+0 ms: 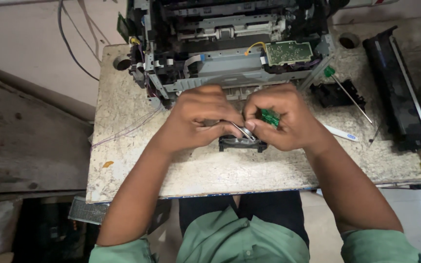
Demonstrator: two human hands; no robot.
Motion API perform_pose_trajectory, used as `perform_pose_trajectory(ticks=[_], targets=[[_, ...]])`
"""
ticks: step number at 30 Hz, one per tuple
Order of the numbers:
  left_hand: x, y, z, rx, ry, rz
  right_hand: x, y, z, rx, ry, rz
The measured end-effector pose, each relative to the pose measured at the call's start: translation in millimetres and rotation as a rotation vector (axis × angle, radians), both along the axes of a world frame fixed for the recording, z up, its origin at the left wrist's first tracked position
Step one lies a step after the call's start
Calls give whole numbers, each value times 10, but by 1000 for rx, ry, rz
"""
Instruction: The person uses a green-handled screwdriver to remove screws from a small black plastic housing containing a circuit board and a cylindrical component. They separate the housing, remove the internal components, and then reassemble the unit by placing the components back into the housing and securing it with screws.
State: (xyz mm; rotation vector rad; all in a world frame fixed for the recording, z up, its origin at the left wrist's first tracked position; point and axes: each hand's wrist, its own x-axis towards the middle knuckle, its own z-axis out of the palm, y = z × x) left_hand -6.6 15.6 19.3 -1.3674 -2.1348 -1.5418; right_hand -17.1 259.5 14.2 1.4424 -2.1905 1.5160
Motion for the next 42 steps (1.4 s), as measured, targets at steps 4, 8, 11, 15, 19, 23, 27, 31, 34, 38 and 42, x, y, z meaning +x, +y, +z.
perform_pose_trajectory(ticks=[4, 8, 11, 15, 19, 23, 27, 31, 34, 38, 42], targets=[[9, -12, 5, -3, 19, 6, 33, 6, 47, 10, -20, -21], [5, 10, -21, 21, -11, 46, 64, 14, 70, 29, 65, -74], [-31, 32, -49, 47, -31, 58, 56, 41, 62, 31, 148, -83], [-23, 36, -86, 106, -48, 89, 46, 5, -13, -44, 174, -132], [-78, 20, -79, 93, -65, 233, -45, -163, -101, -62, 433, -273], [-100, -29, -62, 69, -43, 258, -101, -133, -73, 126, 494, -268], [-93, 52, -116, 64, -72, 270, -122, -86, -96, 146, 461, -246], [-89, 128, -170, 38, -8, 292, -109, -60, -228, 28, 236, -251], [-65, 160, -185, -31, 62, 314, -87, 52, -295, 34, 140, -225], [-35, 199, -177, -11, 145, 270, -79, 107, -348, 50, 245, -251], [-17, 186, -150, -84, 164, 342, -76, 63, -387, 31, 315, -253]])
